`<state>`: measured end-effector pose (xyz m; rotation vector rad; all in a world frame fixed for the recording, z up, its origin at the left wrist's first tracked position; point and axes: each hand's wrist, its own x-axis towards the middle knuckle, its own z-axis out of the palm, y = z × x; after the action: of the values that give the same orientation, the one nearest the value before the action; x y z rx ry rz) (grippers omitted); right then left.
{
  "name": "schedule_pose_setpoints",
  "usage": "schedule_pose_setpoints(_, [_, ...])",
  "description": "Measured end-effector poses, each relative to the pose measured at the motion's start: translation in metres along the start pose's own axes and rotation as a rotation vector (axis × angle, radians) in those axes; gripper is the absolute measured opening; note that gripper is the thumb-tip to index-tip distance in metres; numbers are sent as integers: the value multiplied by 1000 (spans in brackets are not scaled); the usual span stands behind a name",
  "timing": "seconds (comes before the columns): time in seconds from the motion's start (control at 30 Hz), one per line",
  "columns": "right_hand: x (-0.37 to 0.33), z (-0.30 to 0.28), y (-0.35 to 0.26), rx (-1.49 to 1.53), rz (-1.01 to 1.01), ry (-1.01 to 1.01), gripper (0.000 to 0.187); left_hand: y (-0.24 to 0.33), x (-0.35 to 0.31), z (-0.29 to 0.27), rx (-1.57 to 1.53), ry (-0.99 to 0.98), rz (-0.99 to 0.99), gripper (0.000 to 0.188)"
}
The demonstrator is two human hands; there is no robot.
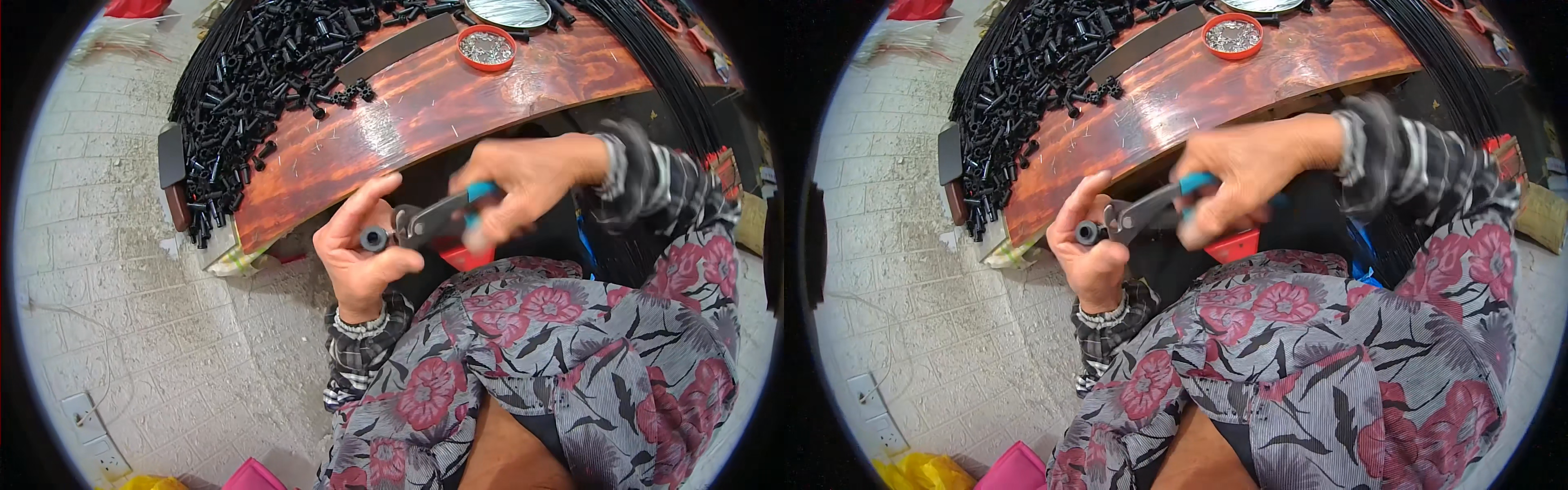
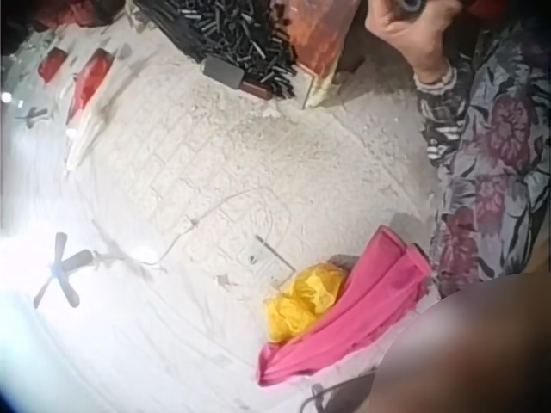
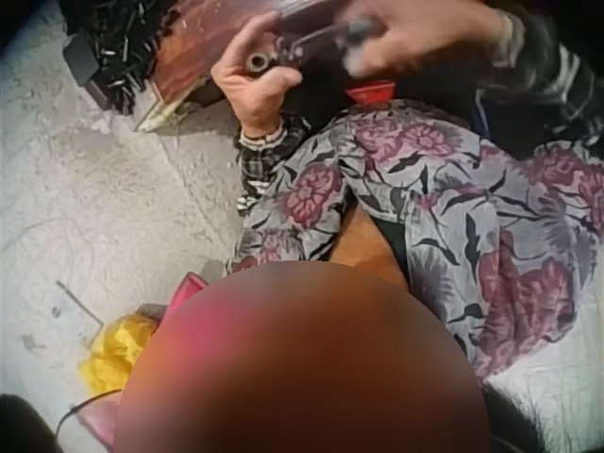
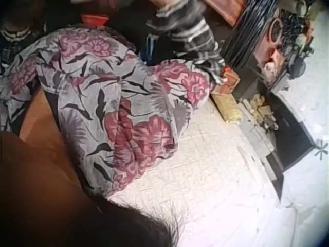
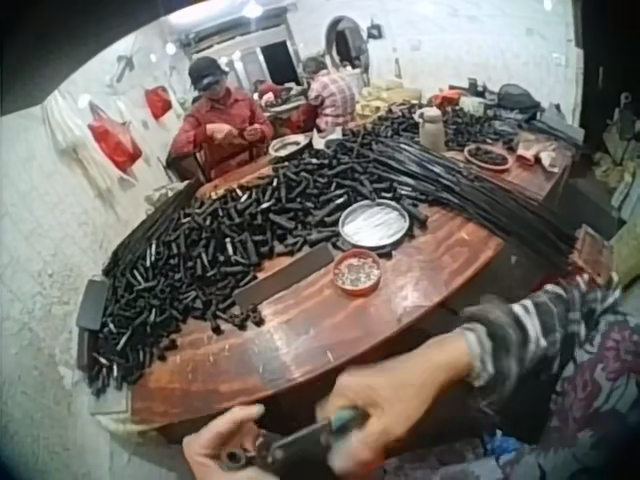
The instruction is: Assembling black plastic bristles onto a comb base using pliers.
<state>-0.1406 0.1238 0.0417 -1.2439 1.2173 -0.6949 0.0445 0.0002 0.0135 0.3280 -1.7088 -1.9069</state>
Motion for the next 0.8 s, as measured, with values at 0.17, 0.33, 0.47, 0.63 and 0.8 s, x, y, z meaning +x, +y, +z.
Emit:
schedule_pose_setpoints(0.17, [1, -9, 0, -288, -151, -10, 37, 2, 3, 0, 29, -14, 0, 43])
schedule_pose_setpoints(0.33, [-6, -6, 2, -1344, -622, 759, 41, -5, 5, -6, -55, 45, 34, 49])
schedule_pose_setpoints(0.47, [-5, -10, 4, -309, -146, 16, 29, 1, 1, -4, -5, -95, 7, 50])
schedule_pose_setpoints(0.63, [-14, 6, 0, -931, -264, 553, 31, -9, 8, -8, -18, -37, 32, 48])
schedule_pose_setpoints(0.8, [5, -17, 11, -143, -15, -127, 22, -1, 14, 2, -184, -38, -107, 53])
